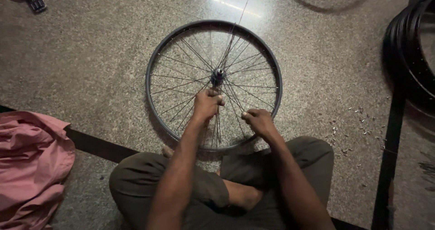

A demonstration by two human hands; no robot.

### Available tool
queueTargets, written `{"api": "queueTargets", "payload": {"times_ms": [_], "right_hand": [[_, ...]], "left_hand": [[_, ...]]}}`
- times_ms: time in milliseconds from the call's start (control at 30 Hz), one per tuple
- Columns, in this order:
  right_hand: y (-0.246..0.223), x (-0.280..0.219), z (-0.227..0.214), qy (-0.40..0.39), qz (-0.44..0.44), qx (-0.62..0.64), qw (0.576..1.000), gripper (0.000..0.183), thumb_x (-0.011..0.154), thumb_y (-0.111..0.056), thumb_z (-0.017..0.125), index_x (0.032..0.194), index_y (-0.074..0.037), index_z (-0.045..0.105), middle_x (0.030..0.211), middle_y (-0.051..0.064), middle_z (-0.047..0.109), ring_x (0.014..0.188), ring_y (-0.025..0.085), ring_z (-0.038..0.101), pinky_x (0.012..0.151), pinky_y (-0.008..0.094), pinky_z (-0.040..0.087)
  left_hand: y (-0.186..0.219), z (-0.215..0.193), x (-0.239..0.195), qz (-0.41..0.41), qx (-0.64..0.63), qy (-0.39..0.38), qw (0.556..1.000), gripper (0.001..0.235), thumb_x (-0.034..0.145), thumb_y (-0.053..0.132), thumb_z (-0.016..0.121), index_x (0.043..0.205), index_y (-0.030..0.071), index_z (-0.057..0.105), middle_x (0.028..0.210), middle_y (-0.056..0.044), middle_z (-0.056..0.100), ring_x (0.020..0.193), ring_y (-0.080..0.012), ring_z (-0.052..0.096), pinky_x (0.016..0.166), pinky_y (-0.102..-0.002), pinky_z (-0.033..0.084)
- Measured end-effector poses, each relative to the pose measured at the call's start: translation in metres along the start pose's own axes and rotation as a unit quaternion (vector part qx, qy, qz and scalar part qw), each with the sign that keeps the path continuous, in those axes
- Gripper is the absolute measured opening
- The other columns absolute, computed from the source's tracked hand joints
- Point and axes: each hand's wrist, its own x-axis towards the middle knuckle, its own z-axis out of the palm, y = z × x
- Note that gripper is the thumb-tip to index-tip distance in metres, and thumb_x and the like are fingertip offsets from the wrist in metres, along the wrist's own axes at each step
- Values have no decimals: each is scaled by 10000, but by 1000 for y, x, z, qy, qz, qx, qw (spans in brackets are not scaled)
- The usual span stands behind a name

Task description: The person sits on the floor and installs spokes into a bicycle wheel rim. They insert the spoke ends into the hub and then thread the nipples onto the spoke ends at the rim. The person repeats this process for multiple spokes, occasionally rotating the wheel to access different sections.

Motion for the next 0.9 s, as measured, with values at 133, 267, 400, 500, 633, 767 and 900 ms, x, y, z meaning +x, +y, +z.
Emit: {"api": "queueTargets", "payload": {"times_ms": [133, 267, 400, 500, 633, 767, 900], "right_hand": [[-2, -3, -15, 44, -36, -49, 997, 347, 943, -362, 640, 944, -39, 768, 752, 148, 681, 706, 274, 675, 685, 400, 513], [-1, -5, -22, 268, -116, -146, 945, 327, 932, -348, 690, 1006, -41, 772, 957, 180, 689, 826, 315, 678, 714, 422, 520], [10, 5, -12, 331, -113, -101, 931, 267, 936, -324, 727, 1033, -76, 748, 1022, 146, 718, 891, 297, 711, 772, 412, 544], [15, 17, 21, 141, -123, -72, 980, 363, 882, -311, 782, 1140, -63, 723, 1015, 134, 759, 910, 300, 730, 822, 391, 557], [11, 16, 58, 130, -191, -16, 973, 473, 880, -202, 756, 1305, -20, 656, 939, 126, 729, 831, 235, 699, 726, 341, 550], [-6, 7, 64, 1, -40, 225, 973, 424, 908, -202, 727, 1303, -57, 674, 737, 29, 605, 618, 112, 525, 523, 279, 415], [-11, -7, 54, -61, -10, 372, 926, 398, 1004, -303, 592, 1273, -21, 668, 695, -11, 509, 519, 77, 420, 438, 261, 329]], "left_hand": [[0, 0, -1, 31, 9, -2, 999, 123, 849, 55, 718, 911, -37, 665, 757, -117, 746, 660, -175, 737, 580, -294, 562], [8, 0, -9, -4, 17, 12, 1000, 120, 835, 52, 716, 901, -30, 659, 752, -113, 739, 657, -177, 716, 568, -337, 538], [11, 2, -12, 30, 98, 32, 994, 100, 832, 56, 717, 849, -39, 689, 743, -120, 755, 657, -182, 727, 618, -332, 568], [14, 3, -14, 35, 102, 39, 993, 94, 824, 44, 706, 833, -49, 697, 737, -135, 759, 635, -174, 730, 600, -308, 577], [27, 1, -21, -54, -26, -27, 998, 87, 874, 92, 656, 882, 9, 679, 747, -129, 764, 491, -154, 557, 415, -307, 405], [37, 0, -29, -59, -48, -60, 995, 122, 849, 87, 659, 928, -1, 692, 763, -130, 743, 463, -143, 592, 386, -295, 423], [41, -5, -29, 64, 207, 54, 975, 245, 853, 170, 778, 989, -20, 706, 872, -176, 752, 735, -286, 691, 653, -396, 530]]}}
